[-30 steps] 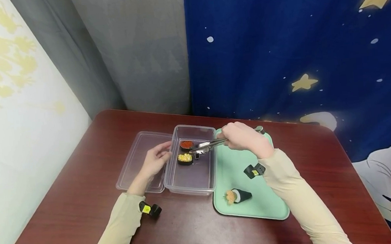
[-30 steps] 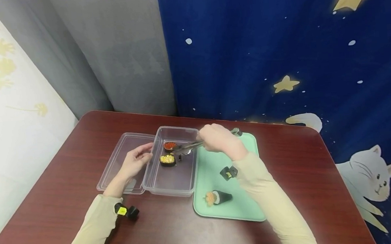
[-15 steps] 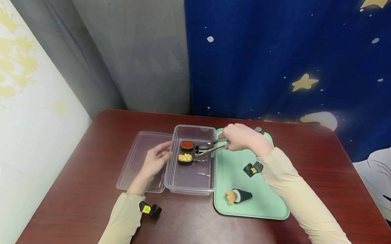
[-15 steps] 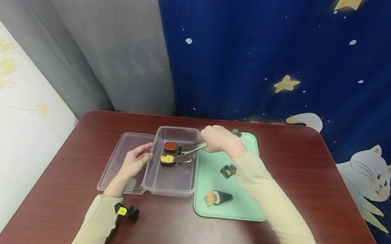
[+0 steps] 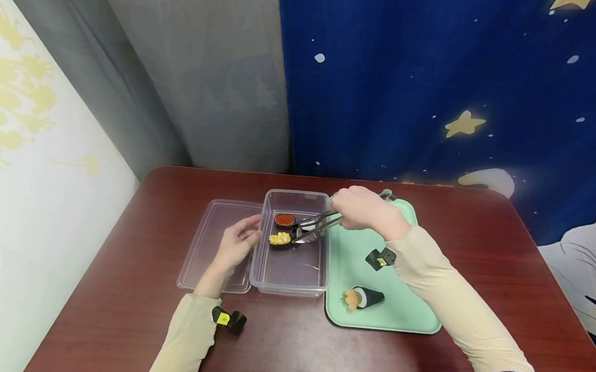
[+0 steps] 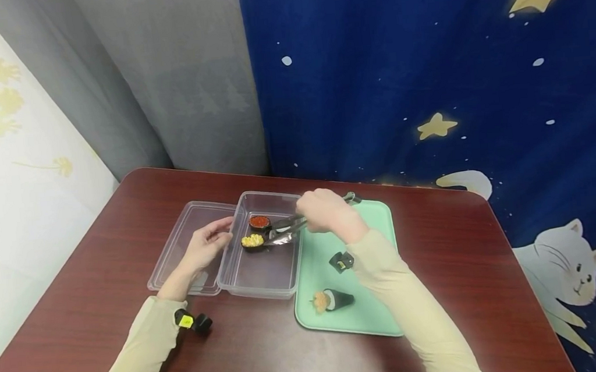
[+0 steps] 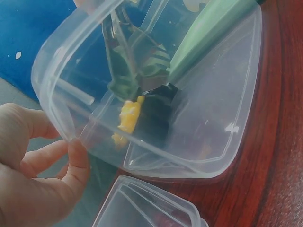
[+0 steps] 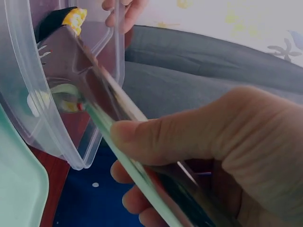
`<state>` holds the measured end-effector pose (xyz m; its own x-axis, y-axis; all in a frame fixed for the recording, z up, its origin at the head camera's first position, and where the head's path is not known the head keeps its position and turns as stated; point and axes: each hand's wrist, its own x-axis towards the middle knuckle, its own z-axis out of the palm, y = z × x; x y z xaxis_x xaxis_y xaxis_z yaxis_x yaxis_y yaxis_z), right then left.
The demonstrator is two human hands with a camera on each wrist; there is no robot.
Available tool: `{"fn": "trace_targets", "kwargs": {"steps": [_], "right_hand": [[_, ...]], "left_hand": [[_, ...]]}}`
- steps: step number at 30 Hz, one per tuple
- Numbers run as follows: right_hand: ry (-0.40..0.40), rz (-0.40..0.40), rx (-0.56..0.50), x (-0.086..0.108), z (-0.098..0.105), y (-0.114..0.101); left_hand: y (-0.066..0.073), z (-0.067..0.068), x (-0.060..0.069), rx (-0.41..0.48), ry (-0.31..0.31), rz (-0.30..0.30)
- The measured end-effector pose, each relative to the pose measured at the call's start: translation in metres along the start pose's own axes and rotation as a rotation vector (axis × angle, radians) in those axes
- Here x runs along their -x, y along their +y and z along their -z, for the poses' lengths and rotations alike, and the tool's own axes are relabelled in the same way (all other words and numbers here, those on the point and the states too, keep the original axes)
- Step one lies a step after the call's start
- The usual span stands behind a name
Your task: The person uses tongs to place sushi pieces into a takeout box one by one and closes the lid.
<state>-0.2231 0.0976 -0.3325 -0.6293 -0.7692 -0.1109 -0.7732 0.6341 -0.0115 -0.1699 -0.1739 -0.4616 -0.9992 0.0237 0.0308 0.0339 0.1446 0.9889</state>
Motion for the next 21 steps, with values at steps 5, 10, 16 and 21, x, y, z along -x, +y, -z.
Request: {"fn": "trace_targets", "kwargs": {"steps": [5, 10, 16, 21], "right_hand": [[-0.036, 0.036, -0.064, 0.004, -0.001, 0.008], [-0.040, 0.040, -0.061, 0.007, -0.001, 0.011], [-0.039, -0.046, 0.029, 0.003, 0.010, -0.008], [-0.084, -0.058, 0.195, -0.010, 0.021, -0.034]], "left_hand": [[0.001, 0.000, 0.001, -0.002, 0.000, 0.000], [0.003, 0.000, 0.001, 0.007, -0.007, 0.008], [0.003, 0.001, 0.001, 0.013, -0.010, 0.011], [0.004, 0.000, 0.002, -0.004, -0.002, 0.010]]}}
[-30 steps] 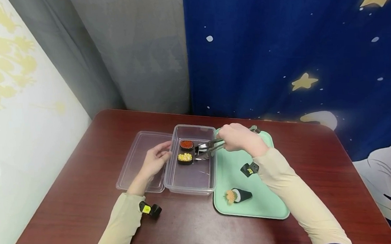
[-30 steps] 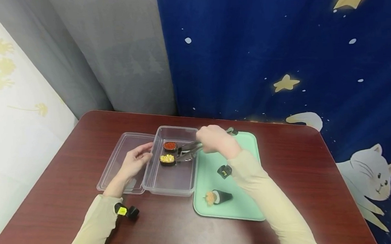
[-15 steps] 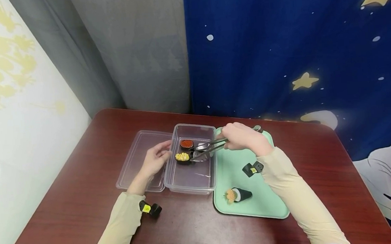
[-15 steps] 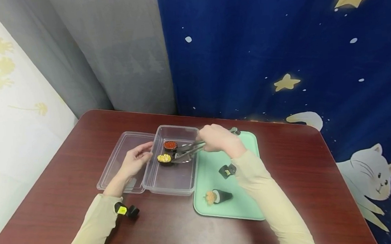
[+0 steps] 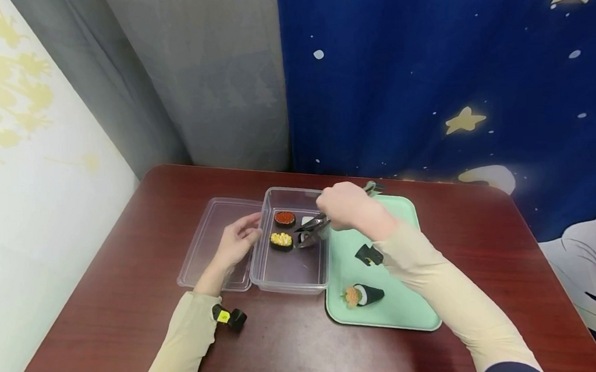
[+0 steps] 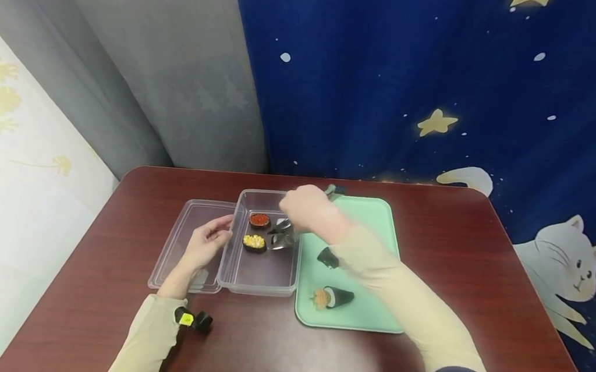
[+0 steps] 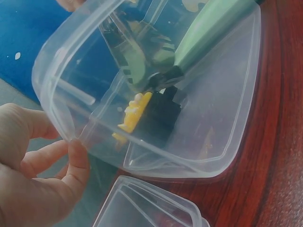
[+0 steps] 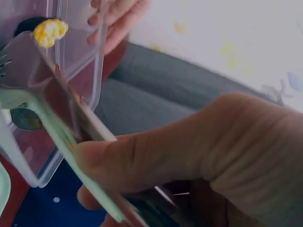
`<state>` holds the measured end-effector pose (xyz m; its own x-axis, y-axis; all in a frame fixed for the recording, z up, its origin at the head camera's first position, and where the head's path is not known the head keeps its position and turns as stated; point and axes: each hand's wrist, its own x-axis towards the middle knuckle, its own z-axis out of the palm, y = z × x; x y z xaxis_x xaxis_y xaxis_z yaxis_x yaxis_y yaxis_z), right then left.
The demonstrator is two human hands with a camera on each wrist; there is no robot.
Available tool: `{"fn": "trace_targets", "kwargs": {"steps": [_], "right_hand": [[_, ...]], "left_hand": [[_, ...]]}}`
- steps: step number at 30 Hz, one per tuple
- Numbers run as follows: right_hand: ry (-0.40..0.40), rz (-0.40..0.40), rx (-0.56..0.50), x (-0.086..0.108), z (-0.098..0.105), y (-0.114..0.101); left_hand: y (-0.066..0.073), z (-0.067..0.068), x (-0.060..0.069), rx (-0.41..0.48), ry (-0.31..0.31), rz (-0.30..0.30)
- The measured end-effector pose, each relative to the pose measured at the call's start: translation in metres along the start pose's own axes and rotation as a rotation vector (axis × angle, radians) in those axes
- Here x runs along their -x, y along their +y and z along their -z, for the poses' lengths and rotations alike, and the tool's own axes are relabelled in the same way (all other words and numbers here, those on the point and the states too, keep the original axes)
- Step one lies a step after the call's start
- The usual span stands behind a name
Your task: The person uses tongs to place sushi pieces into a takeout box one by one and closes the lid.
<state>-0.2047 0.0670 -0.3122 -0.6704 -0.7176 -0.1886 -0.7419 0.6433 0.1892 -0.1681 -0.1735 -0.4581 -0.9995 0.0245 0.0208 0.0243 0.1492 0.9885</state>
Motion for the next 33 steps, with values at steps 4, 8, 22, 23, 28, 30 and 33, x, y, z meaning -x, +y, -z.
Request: {"fn": "trace_targets", "kwargs": {"steps": [4, 8, 22, 23, 28, 30, 33], "right_hand": [[-0.056, 0.005, 0.046, -0.009, 0.004, -0.011], [-0.073, -0.010, 0.032, -0.013, 0.003, -0.012], [-0.050, 0.001, -0.114, -0.002, -0.006, 0.004], [-0.042, -0.001, -0.133, 0.000, -0.008, 0.006], [0.011, 0.041, -0.200, 0.003, -0.022, 0.014], [0.030, 0.077, -0.195, 0.002, -0.028, 0.015], [0.059, 0.121, -0.196, -0.002, -0.036, 0.015]], "left_hand": [[0.000, 0.000, -0.001, -0.006, 0.002, -0.005], [0.000, -0.001, -0.001, -0.003, -0.001, -0.008], [-0.001, 0.000, 0.000, 0.002, -0.001, -0.007], [-0.001, 0.000, 0.000, 0.006, 0.000, -0.004], [-0.001, 0.000, -0.001, 0.004, 0.003, 0.002], [-0.002, 0.000, -0.001, -0.001, 0.003, 0.002], [-0.002, 0.000, 0.000, -0.002, 0.006, 0.008]]}}
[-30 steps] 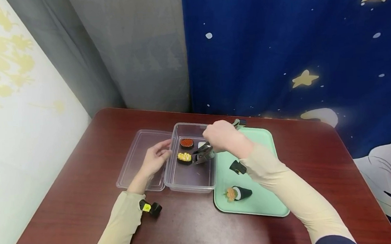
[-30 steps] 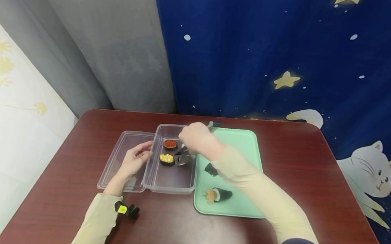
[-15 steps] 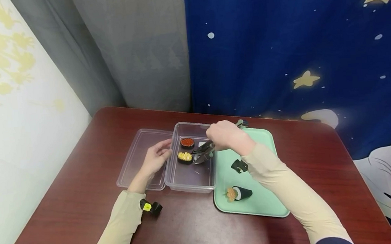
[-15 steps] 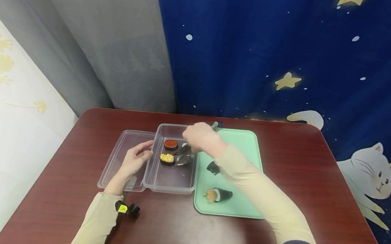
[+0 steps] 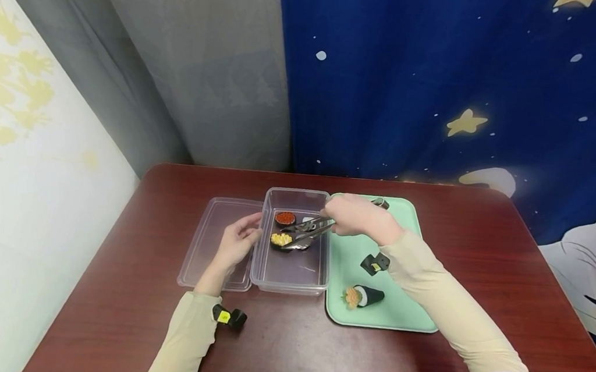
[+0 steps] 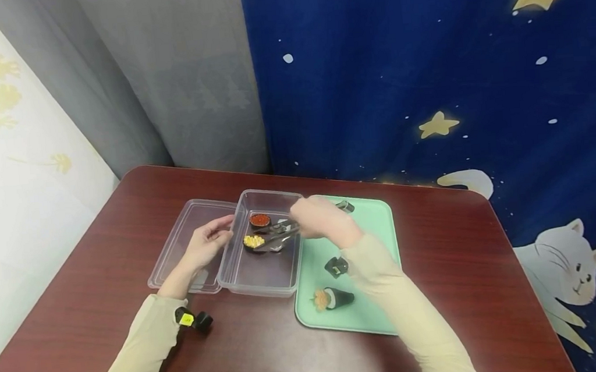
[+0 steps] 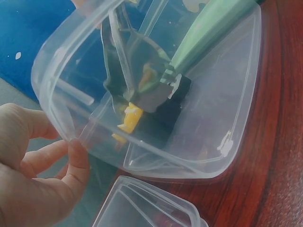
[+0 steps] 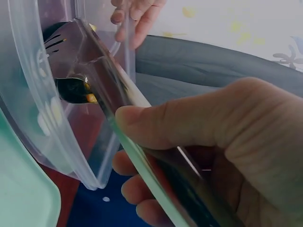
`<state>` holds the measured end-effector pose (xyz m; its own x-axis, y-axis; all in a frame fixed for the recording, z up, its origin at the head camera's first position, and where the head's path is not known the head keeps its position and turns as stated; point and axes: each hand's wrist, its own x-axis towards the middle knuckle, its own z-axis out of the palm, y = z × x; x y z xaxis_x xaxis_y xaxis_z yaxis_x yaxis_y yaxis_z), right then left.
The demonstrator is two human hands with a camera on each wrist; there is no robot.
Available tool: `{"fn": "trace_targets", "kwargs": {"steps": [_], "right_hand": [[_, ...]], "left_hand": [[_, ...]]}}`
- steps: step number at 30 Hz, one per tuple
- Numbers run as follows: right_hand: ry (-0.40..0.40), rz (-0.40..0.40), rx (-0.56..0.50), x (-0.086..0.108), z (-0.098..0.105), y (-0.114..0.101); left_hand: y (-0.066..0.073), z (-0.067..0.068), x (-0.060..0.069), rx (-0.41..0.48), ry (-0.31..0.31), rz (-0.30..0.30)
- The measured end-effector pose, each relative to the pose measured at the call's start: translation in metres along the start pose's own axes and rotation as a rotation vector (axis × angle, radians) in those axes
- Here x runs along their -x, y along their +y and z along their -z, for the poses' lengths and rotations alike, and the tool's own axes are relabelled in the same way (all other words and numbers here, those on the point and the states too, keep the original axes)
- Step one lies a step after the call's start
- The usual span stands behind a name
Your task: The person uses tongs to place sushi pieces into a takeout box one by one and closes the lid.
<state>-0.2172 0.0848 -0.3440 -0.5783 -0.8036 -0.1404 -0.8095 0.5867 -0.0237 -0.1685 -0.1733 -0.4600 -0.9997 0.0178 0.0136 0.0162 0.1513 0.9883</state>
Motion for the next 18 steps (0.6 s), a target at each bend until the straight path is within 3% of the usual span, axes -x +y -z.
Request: {"fn": "trace_targets", "kwargs": {"steps": [13, 18], "right_hand": [[0.013, 0.013, -0.037, -0.0026, -0.0031, 0.0012], [0.031, 0.014, -0.069, 0.0060, -0.0043, 0.0046]], "left_hand": [[0.0014, -0.0002, -0.0003, -0.022, -0.001, 0.010], [-0.0001, 0.0001, -0.0001, -0.022, -0.009, 0.016]]}}
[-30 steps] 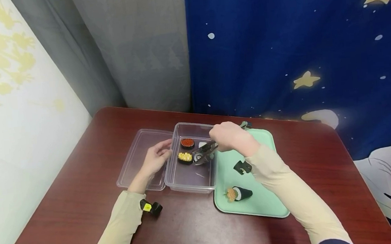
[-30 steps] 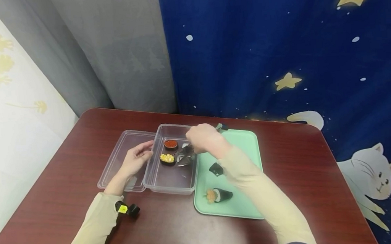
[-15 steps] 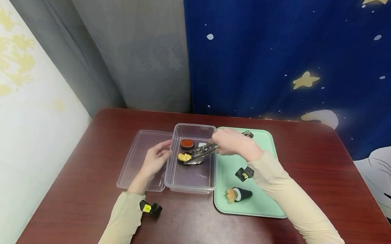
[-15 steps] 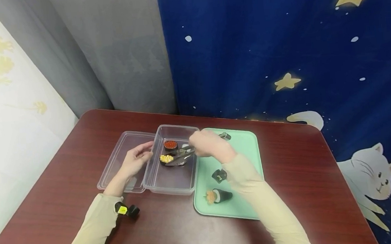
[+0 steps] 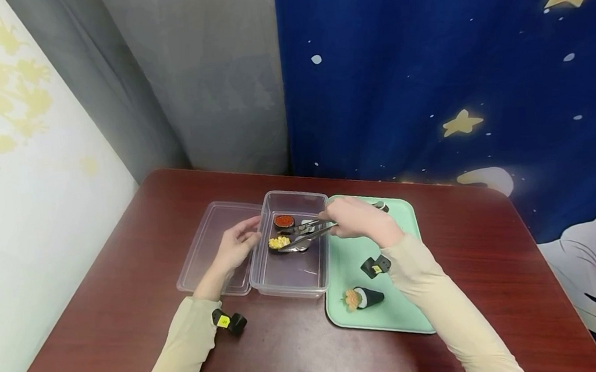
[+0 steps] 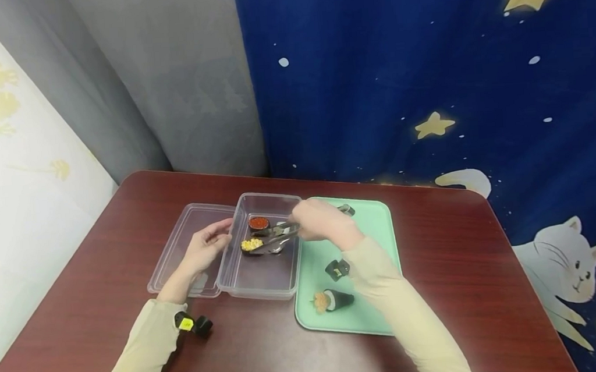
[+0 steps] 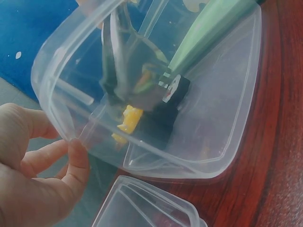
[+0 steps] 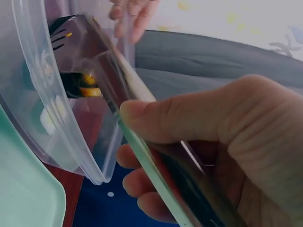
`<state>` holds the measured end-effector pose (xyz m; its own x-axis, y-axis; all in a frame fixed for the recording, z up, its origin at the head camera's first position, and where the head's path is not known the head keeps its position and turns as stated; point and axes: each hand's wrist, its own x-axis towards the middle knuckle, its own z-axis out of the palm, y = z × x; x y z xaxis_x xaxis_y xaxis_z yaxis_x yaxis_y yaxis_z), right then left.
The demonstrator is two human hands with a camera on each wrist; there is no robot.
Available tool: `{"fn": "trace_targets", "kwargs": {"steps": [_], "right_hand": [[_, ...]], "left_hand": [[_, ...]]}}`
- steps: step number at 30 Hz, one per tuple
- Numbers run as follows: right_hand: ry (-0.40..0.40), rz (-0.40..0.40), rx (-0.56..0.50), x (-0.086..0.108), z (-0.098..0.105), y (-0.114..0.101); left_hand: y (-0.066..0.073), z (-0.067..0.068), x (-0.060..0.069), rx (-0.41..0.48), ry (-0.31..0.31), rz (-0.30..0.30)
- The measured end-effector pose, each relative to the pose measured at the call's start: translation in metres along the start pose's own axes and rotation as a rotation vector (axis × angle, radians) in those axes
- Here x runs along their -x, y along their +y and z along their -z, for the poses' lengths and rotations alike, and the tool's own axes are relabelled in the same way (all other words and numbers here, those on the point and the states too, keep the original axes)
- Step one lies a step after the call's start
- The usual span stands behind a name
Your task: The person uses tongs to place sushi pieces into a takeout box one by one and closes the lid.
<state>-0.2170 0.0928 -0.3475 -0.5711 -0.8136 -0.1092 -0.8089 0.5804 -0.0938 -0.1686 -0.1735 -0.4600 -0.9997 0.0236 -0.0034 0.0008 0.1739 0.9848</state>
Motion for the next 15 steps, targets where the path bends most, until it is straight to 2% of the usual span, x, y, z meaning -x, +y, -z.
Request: {"fn": "trace_targets", "kwargs": {"steps": [7, 11, 15], "right_hand": [[0.173, 0.061, -0.102, 0.037, -0.003, 0.014], [0.239, 0.042, -0.193, 0.064, -0.008, 0.023], [0.279, 0.004, -0.239, 0.090, -0.014, 0.028]], "left_hand": [[-0.002, 0.000, 0.000, 0.009, -0.001, -0.001], [-0.001, 0.001, 0.000, 0.002, 0.002, -0.005], [-0.001, 0.001, 0.000, -0.004, 0.005, -0.010]]}}
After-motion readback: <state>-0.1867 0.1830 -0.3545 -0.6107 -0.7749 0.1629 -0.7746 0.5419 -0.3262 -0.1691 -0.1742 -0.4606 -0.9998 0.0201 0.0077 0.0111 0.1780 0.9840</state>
